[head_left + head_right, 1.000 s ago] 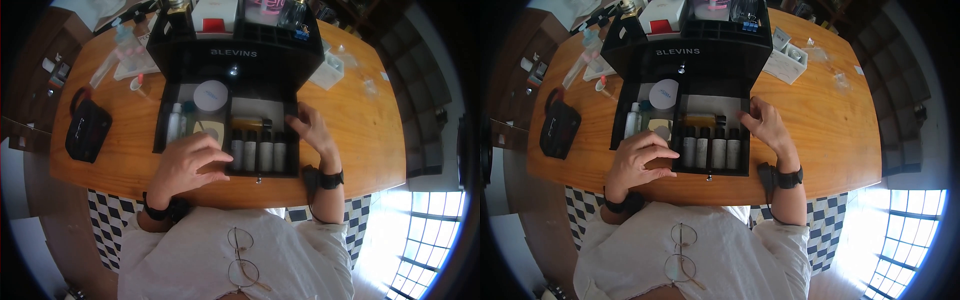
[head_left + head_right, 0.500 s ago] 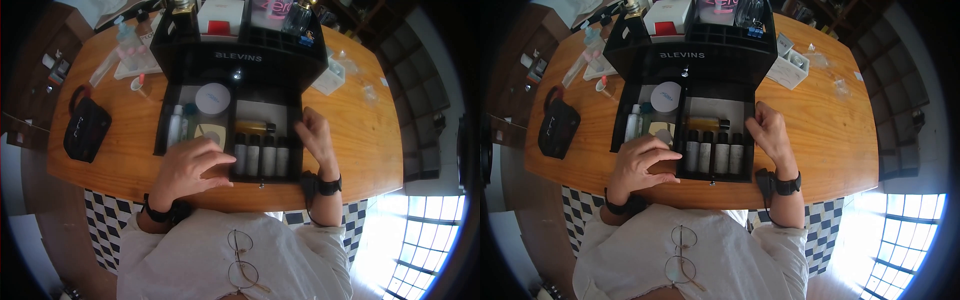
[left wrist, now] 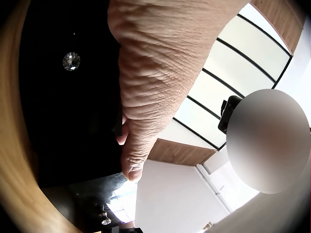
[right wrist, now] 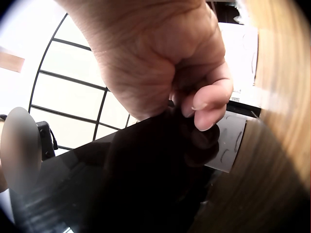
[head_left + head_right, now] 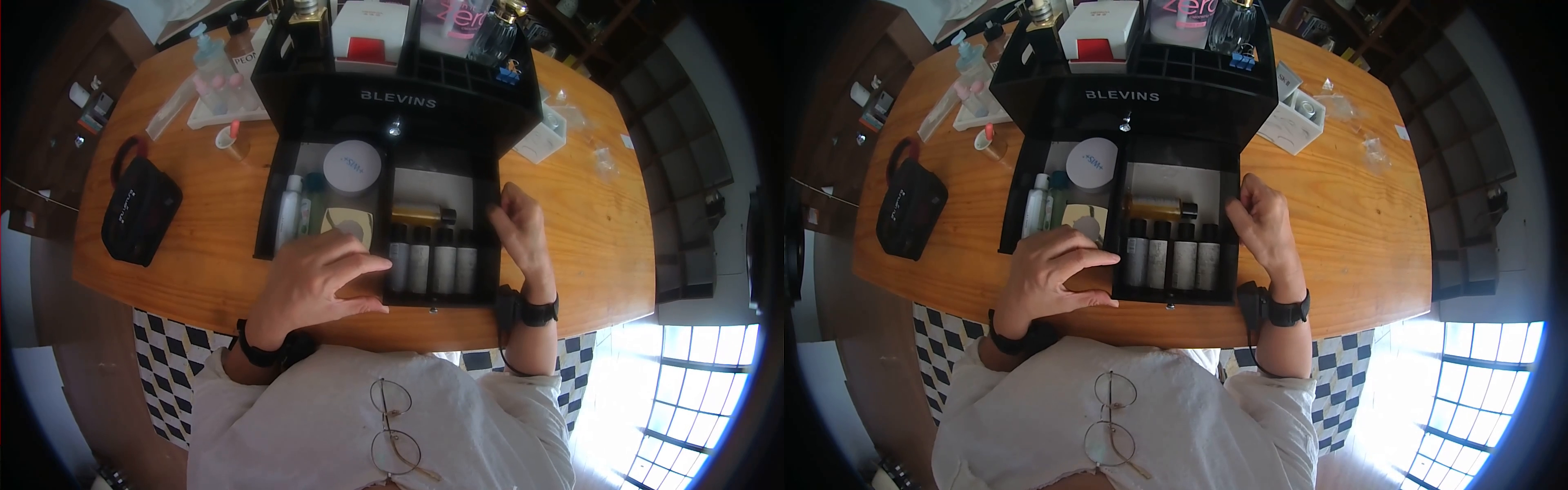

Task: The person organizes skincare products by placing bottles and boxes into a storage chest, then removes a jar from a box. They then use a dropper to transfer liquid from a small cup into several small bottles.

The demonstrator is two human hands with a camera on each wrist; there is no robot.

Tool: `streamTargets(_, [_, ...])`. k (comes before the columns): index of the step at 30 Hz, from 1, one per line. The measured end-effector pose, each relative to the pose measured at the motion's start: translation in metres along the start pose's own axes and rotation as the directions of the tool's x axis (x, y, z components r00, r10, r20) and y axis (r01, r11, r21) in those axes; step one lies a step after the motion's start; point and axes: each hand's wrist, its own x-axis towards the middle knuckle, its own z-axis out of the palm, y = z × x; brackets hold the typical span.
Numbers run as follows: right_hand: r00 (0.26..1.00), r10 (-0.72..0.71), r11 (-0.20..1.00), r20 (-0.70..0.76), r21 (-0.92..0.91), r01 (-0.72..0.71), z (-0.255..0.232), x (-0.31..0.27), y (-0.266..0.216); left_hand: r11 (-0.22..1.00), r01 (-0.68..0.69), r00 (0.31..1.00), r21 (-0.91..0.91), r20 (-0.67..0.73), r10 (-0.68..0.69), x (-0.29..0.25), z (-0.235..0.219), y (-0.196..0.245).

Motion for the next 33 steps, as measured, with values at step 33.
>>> streamTargets(33, [0.988,-0.007,0.999,-0.152,0.039,0.013,0.014,0.016,0.034,0.999,0.024,0.998,0.032,-0.057,-0.022,0.007,0.0,0.006])
